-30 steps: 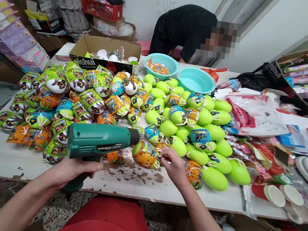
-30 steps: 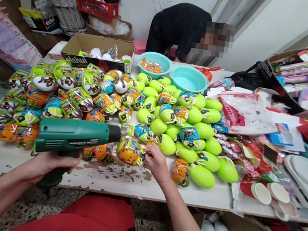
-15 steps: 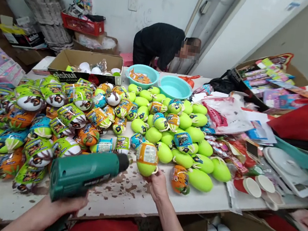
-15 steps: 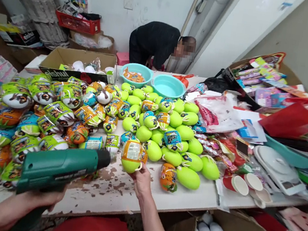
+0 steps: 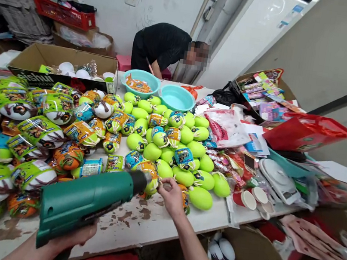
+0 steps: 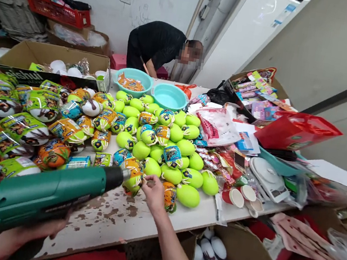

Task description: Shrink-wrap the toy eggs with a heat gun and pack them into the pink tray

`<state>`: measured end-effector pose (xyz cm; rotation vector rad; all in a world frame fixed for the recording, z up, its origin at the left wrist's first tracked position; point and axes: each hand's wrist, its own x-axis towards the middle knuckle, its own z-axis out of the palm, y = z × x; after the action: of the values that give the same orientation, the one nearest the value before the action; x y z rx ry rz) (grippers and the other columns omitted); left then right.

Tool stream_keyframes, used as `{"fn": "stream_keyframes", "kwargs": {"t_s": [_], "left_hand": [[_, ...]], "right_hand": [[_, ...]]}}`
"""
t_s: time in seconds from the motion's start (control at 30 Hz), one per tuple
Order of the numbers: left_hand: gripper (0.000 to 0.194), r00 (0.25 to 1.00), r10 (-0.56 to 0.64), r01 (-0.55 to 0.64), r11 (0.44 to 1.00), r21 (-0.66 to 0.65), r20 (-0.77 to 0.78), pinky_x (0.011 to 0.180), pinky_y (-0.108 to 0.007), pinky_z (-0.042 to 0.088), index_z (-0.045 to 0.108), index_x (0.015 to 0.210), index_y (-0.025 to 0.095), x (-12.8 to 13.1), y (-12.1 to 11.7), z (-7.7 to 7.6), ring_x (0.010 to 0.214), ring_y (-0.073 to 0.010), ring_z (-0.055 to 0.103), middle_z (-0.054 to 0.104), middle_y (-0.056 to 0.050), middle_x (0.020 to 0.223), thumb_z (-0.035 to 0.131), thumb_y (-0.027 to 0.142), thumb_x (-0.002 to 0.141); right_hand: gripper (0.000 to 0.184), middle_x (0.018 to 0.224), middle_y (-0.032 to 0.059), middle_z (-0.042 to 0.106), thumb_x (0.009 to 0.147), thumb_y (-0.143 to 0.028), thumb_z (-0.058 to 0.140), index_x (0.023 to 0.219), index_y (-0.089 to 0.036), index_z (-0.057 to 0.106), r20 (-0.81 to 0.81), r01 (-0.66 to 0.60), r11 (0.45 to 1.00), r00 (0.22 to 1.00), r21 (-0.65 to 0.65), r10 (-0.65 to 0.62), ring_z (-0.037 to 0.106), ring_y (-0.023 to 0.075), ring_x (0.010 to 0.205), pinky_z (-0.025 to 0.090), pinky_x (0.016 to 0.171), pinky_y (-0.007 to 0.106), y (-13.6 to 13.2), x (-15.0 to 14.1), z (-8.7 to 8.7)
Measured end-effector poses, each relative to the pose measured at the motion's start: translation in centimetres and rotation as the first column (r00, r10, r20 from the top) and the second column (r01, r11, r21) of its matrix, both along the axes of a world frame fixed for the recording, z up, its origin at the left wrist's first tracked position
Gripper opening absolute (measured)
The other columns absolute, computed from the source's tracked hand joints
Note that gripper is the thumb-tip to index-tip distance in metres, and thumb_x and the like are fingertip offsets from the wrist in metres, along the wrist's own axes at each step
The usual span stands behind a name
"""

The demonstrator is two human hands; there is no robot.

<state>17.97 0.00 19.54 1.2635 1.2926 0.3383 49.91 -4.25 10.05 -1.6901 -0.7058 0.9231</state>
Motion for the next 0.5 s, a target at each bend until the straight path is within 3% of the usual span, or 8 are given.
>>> {"fn": "stream_keyframes", "kwargs": {"t_s": [0.07,0.13,0.23,0.27,0.37,0.5], "left_hand": [[0.035,0.999,0.024,-0.025,0.999,0.038,0.033,0.061,-0.031,0.049,0.067,0.071,0.022,0.3,1.0,-0.1,0.06,-0.0217,0.06,0.067,-0.002,0.063,0.069,0.057,0.07],[0.033,0.997,0.078,-0.078,0.994,0.077,-0.001,0.063,-0.031,0.048,0.064,0.065,0.022,-0.1,1.9,-0.4,0.06,-0.0205,0.059,0.066,-0.002,0.062,0.069,0.054,0.072],[0.035,0.977,0.158,-0.143,0.984,0.106,-0.144,0.059,-0.03,0.045,0.06,0.059,0.022,-0.9,1.7,-1.2,0.056,-0.02,0.055,0.062,-0.001,0.056,0.07,0.053,0.069],[0.034,0.971,0.165,-0.149,0.984,0.1,-0.175,0.056,-0.03,0.044,0.06,0.061,0.022,-0.8,1.2,-1.6,0.055,-0.0198,0.054,0.061,0.0,0.054,0.07,0.053,0.068],[0.031,0.97,0.122,-0.11,0.992,0.065,-0.212,0.054,-0.03,0.042,0.062,0.063,0.021,0.8,-0.3,-2.9,0.053,-0.0193,0.052,0.06,0.001,0.053,0.069,0.051,0.064],[0.026,0.984,-0.044,0.048,0.999,0.017,-0.172,0.05,-0.03,0.041,0.055,0.047,0.024,5.2,-0.7,-3.4,0.047,-0.0179,0.046,0.055,0.002,0.045,0.071,0.043,0.054]], "right_hand": [[0.029,0.063,-0.0005,0.065,0.061,-0.039,0.073,0.077,-0.019,0.062,0.113,0.049,0.998,0.992,0.037,-0.053,0.059,0.0162,0.056,0.046,0.054,0.026,0.8,2.8,1.2],[0.03,0.071,0.0031,0.069,0.062,-0.04,0.071,0.082,-0.019,0.064,0.256,0.202,0.976,0.942,0.086,-0.217,0.064,0.0197,0.064,0.05,0.059,0.029,2.2,6.5,2.4],[0.031,0.075,0.0063,0.07,0.062,-0.037,0.068,0.086,-0.017,0.065,0.492,0.386,0.911,0.77,0.148,-0.406,0.066,0.0236,0.07,0.052,0.067,0.034,5.6,12.3,2.9],[0.029,0.078,0.0075,0.07,0.064,-0.036,0.066,0.086,-0.017,0.065,0.548,0.39,0.905,0.725,0.171,-0.416,0.066,0.0234,0.071,0.052,0.07,0.036,6.9,14.0,2.7],[0.031,0.092,0.0115,0.07,0.069,-0.034,0.058,0.092,-0.015,0.066,0.631,0.284,0.943,0.704,0.174,-0.328,0.065,0.023,0.078,0.053,0.073,0.038,10.4,17.5,1.4],[0.04,0.115,0.0154,0.063,0.075,-0.035,0.056,0.109,-0.015,0.064,0.709,0.169,0.964,0.654,0.204,-0.264,0.058,0.0261,0.104,0.052,0.082,0.042,11.6,18.5,0.2]]}}
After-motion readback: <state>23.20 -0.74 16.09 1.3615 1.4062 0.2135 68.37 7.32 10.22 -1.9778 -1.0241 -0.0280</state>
